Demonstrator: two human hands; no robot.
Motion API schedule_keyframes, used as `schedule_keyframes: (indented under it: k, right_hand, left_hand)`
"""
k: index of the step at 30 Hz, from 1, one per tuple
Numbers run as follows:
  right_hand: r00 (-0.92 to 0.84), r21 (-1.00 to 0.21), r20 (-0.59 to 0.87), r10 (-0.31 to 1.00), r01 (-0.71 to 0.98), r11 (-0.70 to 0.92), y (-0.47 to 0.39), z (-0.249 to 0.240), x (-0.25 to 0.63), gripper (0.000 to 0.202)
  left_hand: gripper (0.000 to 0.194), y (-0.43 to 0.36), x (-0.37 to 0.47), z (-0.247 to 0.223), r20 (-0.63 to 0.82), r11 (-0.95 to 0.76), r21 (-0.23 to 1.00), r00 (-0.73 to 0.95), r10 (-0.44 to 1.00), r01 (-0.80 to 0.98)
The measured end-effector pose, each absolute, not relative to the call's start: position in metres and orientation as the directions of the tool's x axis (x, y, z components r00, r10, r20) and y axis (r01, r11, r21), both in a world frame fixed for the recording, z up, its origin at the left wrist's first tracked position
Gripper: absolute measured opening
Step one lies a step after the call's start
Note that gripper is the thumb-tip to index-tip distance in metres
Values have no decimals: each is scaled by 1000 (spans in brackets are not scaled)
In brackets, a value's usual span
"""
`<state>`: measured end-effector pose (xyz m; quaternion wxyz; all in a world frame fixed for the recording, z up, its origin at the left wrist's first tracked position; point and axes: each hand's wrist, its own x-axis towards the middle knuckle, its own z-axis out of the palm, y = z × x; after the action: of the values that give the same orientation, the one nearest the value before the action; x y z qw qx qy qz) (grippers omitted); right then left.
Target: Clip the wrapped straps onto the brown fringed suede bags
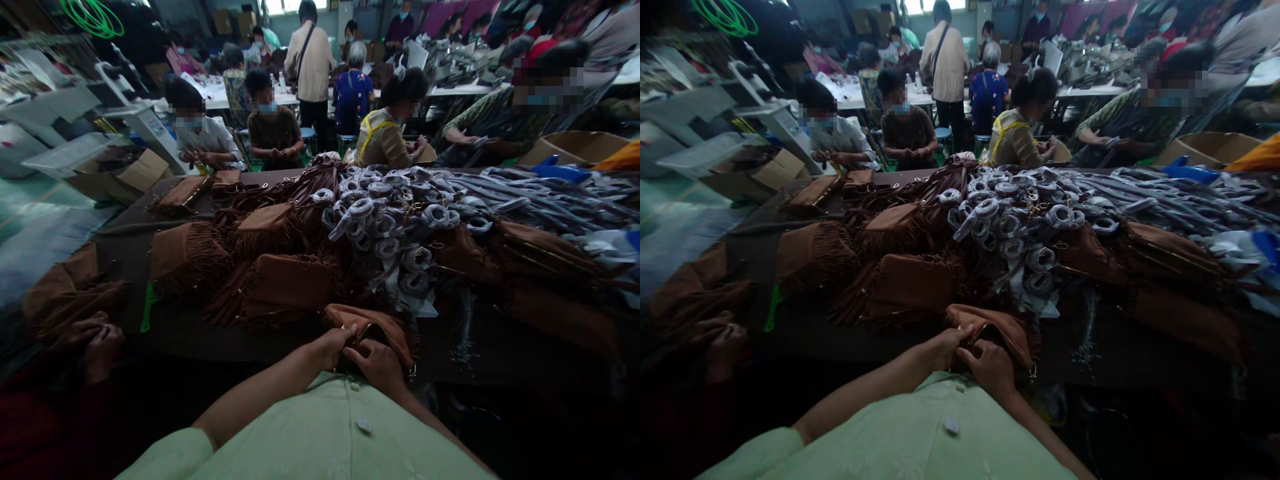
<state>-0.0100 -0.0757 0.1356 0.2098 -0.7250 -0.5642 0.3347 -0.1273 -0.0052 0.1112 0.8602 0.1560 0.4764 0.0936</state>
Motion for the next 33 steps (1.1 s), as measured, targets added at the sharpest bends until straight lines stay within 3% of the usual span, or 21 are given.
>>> schedule_keyframes:
  k: [2, 5, 9, 15, 19, 22, 26, 33]
  right_hand:
    - [190, -622, -294, 937, 706, -338, -77, 131, -13, 34]
    - [170, -676, -283, 944, 663, -322, -79, 123, -13, 34]
    - [83, -699, -262, 962, 671, -248, -84, 121, -9, 33]
    - [59, -466, -220, 974, 870, -159, -91, 128, -10, 35]
    - [-10, -374, -258, 966, 923, -90, -88, 129, -12, 45]
    - [-16, -383, -237, 971, 920, -79, -86, 128, -5, 42]
    - [128, -366, -233, 964, 907, -209, -95, 117, 25, 40]
    - [358, -254, -400, 844, 841, -478, -129, 75, 114, 35]
  left_hand:
    - [34, -8, -122, 114, -766, 961, 266, 588, 261, -79]
    - [29, -10, -122, 112, -736, 957, 261, 617, 281, -125]
    - [30, -9, -131, 107, -761, 914, 403, 538, 363, -45]
    - [49, -7, -146, 113, -701, 698, 672, 518, 491, 247]
    - [54, -5, -155, 111, -652, 588, 735, 591, 475, 338]
    - [55, 1, -166, 105, -647, 538, 750, 593, 480, 383]
    - [54, 15, -187, 99, -700, 549, 711, 517, 493, 439]
    - [54, 30, -197, 101, -719, 569, 691, 503, 479, 446]
